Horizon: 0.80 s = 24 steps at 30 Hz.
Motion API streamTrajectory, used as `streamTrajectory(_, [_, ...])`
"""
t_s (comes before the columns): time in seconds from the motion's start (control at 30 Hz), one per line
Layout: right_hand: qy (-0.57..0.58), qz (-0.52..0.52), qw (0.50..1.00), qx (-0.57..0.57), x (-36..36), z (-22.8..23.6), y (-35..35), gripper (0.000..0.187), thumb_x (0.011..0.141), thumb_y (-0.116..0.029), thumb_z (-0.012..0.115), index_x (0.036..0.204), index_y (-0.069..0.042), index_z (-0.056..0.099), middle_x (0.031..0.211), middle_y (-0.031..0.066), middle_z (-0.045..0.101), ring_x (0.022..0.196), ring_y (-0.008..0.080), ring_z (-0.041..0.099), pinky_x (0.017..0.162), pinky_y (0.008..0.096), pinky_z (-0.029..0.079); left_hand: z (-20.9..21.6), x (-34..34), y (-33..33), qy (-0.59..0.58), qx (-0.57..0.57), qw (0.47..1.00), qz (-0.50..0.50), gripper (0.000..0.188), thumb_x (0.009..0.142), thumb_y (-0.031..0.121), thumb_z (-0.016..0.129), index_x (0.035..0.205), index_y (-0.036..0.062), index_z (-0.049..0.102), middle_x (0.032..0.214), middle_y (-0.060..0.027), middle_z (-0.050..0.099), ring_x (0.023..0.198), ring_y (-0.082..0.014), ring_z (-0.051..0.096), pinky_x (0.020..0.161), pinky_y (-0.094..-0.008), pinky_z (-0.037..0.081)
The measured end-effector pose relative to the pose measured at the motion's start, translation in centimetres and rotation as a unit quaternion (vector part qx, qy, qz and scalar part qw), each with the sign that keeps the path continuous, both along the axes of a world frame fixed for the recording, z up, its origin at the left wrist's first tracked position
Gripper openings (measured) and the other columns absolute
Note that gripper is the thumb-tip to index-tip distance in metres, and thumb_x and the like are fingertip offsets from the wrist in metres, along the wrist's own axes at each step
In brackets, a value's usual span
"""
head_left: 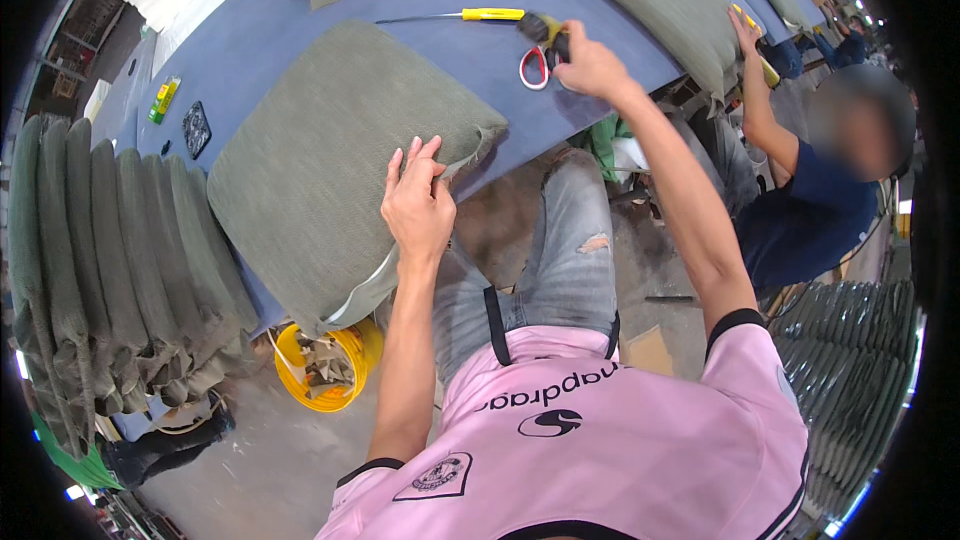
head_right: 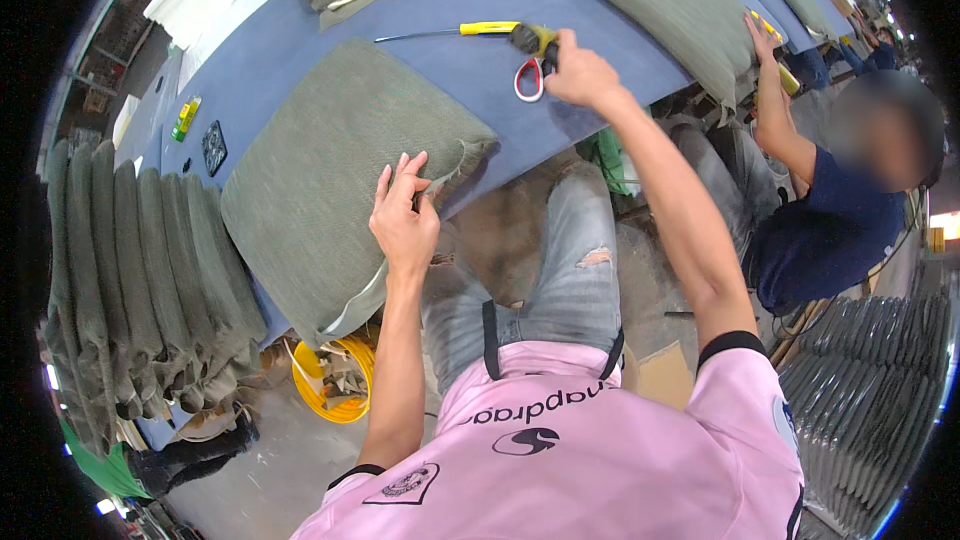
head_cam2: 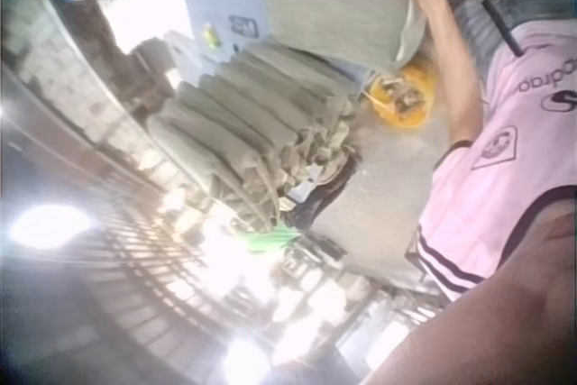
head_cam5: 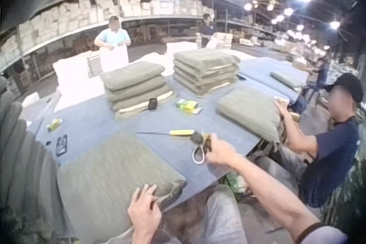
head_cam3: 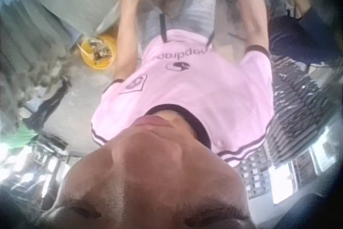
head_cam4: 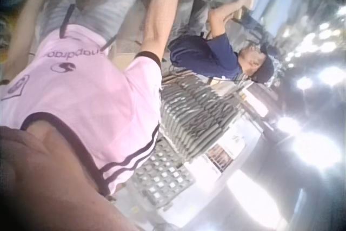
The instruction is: The person staples fabric onto cushion cores using a pneumatic staple gun, trims excess fabric with scissors, and smooths the surface. The person handles multiple cushions, stacking finished units on the table.
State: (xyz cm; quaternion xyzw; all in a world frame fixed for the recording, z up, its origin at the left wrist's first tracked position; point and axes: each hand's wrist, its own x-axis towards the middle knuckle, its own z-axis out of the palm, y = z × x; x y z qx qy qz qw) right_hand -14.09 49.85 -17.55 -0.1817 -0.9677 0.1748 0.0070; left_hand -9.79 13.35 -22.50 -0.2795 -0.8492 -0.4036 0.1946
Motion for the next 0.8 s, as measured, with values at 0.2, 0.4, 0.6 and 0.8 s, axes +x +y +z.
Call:
streamTrajectory(0.2, [0.114,0.004,0.906,-0.408,12.7,6.5,-8.1,0.044,0.098,-0.022,0.075,0.136,-0.002,0.065,0.099,0.0112,0.079,0.087,0.0159,0.077,0.077,0.0357,0.062,-0.4,0.5,0.1,0.028,-0.005,0.998,0.049,0.015,0.087,-0.008,0.077,0.099,0.0002,0.072,0.135,-0.0163,0.079,0.126,-0.0346,0.077,0.116,-0.0504,0.057])
streamTrajectory(0.4, [0.107,-0.028,0.887,-0.449,19.6,0.6,-20.2,0.040,0.083,-0.003,0.083,0.120,-0.001,0.070,0.092,0.0140,0.082,0.080,0.0291,0.080,0.074,0.0355,0.059,-0.5,0.1,0.1,-0.007,-0.013,0.999,0.035,0.015,0.089,-0.006,0.078,0.102,0.0008,0.075,0.132,-0.0132,0.081,0.127,-0.0337,0.077,0.116,-0.0498,0.057])
streamTrajectory(0.6, [0.122,0.050,0.918,-0.373,17.4,-2.4,-21.1,0.035,0.093,-0.011,0.087,0.120,0.004,0.072,0.094,0.0163,0.080,0.081,0.0309,0.078,0.076,0.0385,0.059,0.0,-0.3,0.3,-0.026,-0.021,0.998,0.051,0.010,0.089,-0.005,0.078,0.096,0.0011,0.073,0.136,-0.0115,0.080,0.128,-0.0329,0.076,0.115,-0.0494,0.057])
streamTrajectory(0.8, [0.085,0.065,0.923,-0.369,16.6,-2.1,-21.3,0.040,0.081,-0.005,0.086,0.117,0.000,0.070,0.092,0.0218,0.075,0.088,0.0471,0.073,0.073,0.0445,0.058,-0.1,-0.3,0.2,-0.037,-0.023,0.998,0.041,0.011,0.088,-0.002,0.082,0.092,0.0019,0.072,0.138,-0.0126,0.079,0.128,-0.0329,0.077,0.115,-0.0493,0.057])
